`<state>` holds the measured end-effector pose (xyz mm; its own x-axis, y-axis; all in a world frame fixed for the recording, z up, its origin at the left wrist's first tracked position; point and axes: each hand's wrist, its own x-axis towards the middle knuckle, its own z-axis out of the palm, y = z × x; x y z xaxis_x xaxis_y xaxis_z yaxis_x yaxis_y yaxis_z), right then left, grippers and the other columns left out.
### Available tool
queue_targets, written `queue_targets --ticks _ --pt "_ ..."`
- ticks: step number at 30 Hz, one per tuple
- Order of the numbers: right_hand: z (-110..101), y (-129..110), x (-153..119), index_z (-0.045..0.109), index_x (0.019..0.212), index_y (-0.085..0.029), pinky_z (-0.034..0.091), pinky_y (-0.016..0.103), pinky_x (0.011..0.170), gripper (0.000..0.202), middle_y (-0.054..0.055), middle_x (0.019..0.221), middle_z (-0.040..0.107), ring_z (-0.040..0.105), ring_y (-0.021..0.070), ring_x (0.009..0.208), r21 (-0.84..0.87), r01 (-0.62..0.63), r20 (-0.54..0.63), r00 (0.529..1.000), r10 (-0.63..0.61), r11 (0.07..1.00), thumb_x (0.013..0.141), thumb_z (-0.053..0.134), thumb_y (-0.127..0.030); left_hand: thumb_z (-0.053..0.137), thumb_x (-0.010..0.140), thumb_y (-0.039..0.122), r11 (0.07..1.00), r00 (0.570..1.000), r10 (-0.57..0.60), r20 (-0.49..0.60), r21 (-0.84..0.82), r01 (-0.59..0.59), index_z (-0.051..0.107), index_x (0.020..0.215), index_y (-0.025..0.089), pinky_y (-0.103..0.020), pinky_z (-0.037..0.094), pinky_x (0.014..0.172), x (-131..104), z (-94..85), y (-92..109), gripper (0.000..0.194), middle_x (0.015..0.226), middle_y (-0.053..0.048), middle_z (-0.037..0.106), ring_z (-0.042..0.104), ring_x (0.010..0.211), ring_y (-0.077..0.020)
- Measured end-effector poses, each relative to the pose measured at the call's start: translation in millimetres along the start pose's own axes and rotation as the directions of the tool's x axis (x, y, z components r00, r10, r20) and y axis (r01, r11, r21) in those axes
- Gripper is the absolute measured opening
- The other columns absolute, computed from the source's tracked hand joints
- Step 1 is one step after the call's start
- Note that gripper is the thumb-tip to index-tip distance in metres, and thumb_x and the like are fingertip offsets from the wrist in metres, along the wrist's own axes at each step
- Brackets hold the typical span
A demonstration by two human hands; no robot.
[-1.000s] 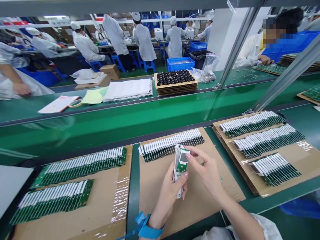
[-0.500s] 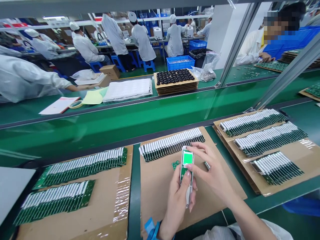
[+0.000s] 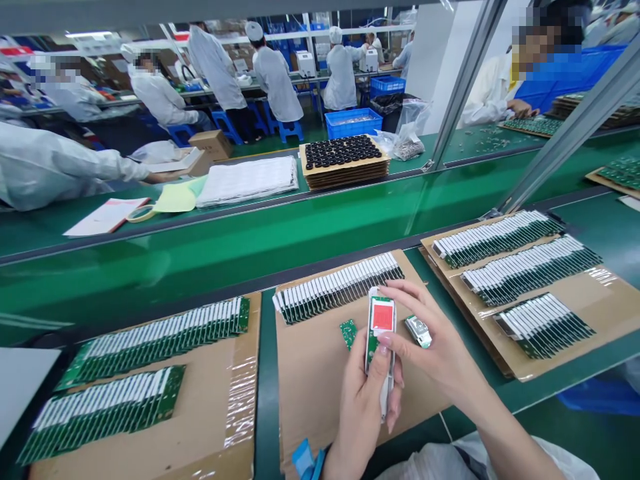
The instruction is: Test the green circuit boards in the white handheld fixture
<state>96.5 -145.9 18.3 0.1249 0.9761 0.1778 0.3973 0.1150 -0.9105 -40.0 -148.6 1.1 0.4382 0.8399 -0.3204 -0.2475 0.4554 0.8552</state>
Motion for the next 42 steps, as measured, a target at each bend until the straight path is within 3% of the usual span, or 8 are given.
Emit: queue_targets --ticks 8,13,19,23,26,33,38,42 --pt "-3 8 0 0.063 0.113 -0.03 0.032 0.043 0.111 0.037 0.004 0.132 0.049 0.044 0.0249 0.126 0.031 -0.003 -0.071 0.997 0.006 1.0 0.077 0.071 -0.036 0.047 0.094 0.044 0.999 0.999 -0.005 0.051 0.042 0.003 0.048 0.101 0.021 -0.013 0.033 0.031 2 2.3 0 0.024 0.069 0.003 0.053 0.042 0.04 -0.0058" --pt "-30 31 7 0.066 0.103 -0.023 0.051 0.029 0.074 0.029 0.004 0.094 0.066 0.061 0.0163 0.082 0.399 -0.247 -0.031 0.959 0.282 0.883 0.081 0.066 -0.041 0.055 0.09 0.042 0.979 0.998 -0.011 0.061 0.203 -0.002 0.036 0.123 0.021 -0.019 0.04 0.042 11 -13.8 -2 0.043 0.063 0.005 0.048 0.044 0.047 -0.0098" --pt "-48 83 5 0.07 0.101 -0.022 0.048 0.03 0.067 0.032 0.005 0.09 0.059 0.057 0.0163 0.074 -0.088 -0.321 0.09 0.94 0.329 0.943 0.085 0.056 -0.046 0.057 0.088 0.042 0.955 0.992 0.036 -0.122 0.297 0.002 0.041 0.116 0.019 -0.021 0.036 0.04 21 -47.5 -6 0.04 0.058 0.006 0.048 0.042 0.044 -0.0111" --pt "-32 98 2 0.066 0.111 -0.024 0.049 0.036 0.077 0.032 0.006 0.095 0.056 0.058 0.0204 0.083 -0.302 -0.255 0.031 0.96 0.277 0.919 0.088 0.053 -0.043 0.054 0.089 0.04 0.957 0.982 0.084 -0.17 0.287 -0.032 0.044 0.11 0.02 -0.021 0.037 0.042 21 -63.7 -2 0.031 0.057 0.006 0.047 0.043 0.046 -0.0116" --pt "0 83 4 0.063 0.11 -0.024 0.046 0.04 0.087 0.027 0.008 0.102 0.057 0.055 0.0238 0.096 -0.402 -0.16 -0.032 0.986 0.161 0.901 0.09 0.051 -0.037 0.057 0.087 0.04 0.951 0.973 0.115 -0.202 0.306 -0.049 0.045 0.104 0.02 -0.02 0.036 0.041 22 -72.9 -1 0.028 0.057 0.006 0.047 0.042 0.046 -0.0113" --pt "97 42 9 0.056 0.107 -0.015 0.047 0.043 0.078 0.028 0.014 0.106 0.057 0.053 0.0317 0.099 -0.441 -0.076 0.169 0.972 0.166 0.894 0.079 0.061 -0.016 0.065 0.081 0.038 0.932 0.953 0.162 -0.255 0.356 -0.064 0.045 0.097 0.021 -0.02 0.037 0.038 16 -87.0 -4 0.03 0.07 0.004 0.052 0.043 0.044 -0.0088" --pt "83 49 18 0.055 0.115 -0.017 0.049 0.034 0.07 0.029 0.007 0.088 0.063 0.061 0.0214 0.078 -0.322 -0.163 0.173 0.958 0.227 0.933 0.088 0.045 -0.016 0.067 0.082 0.035 0.94 0.965 0.133 -0.225 0.338 -0.051 0.046 0.097 0.021 -0.021 0.037 0.04 7 -89.9 -3 0.029 0.072 0.005 0.05 0.044 0.044 -0.0081" --pt "59 36 22 0.053 0.122 -0.022 0.051 0.026 0.071 0.032 0.004 0.097 0.064 0.062 0.0152 0.083 0.167 -0.254 0.096 0.966 0.241 0.953 0.092 0.046 -0.03 0.068 0.081 0.035 0.961 0.987 0.076 -0.14 0.274 -0.035 0.048 0.099 0.02 -0.021 0.038 0.041 7 -79.5 -4 0.031 0.076 0.003 0.051 0.044 0.045 -0.0078"
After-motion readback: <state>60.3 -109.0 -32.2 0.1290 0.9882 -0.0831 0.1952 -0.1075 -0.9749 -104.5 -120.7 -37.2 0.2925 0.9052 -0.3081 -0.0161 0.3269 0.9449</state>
